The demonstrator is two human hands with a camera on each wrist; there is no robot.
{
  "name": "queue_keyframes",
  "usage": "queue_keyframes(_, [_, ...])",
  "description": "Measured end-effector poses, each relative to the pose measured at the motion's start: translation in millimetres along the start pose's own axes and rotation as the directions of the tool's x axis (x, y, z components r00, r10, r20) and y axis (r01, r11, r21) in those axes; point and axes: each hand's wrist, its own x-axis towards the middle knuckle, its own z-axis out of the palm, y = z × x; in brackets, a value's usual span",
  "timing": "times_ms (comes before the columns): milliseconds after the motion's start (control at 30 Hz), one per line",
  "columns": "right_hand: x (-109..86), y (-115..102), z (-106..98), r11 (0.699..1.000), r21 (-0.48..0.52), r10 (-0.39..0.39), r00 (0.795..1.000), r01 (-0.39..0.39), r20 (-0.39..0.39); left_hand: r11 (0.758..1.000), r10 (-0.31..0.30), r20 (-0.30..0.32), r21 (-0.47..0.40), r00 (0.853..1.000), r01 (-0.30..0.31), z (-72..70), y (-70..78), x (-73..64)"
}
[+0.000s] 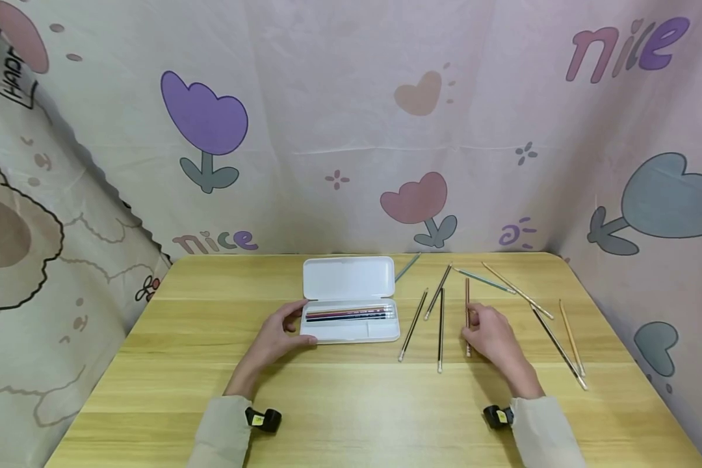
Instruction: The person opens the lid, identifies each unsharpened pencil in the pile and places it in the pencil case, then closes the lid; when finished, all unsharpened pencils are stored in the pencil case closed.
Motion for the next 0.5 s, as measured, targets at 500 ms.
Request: queue_keyframes(500, [-5.5,2.9,-6.9,0.998,0.064,0.026,0.999,-0.024,-0.025,1.0,0.008,-0.004,0.002,1.0,-0.008,0.3,-0.5,0.0])
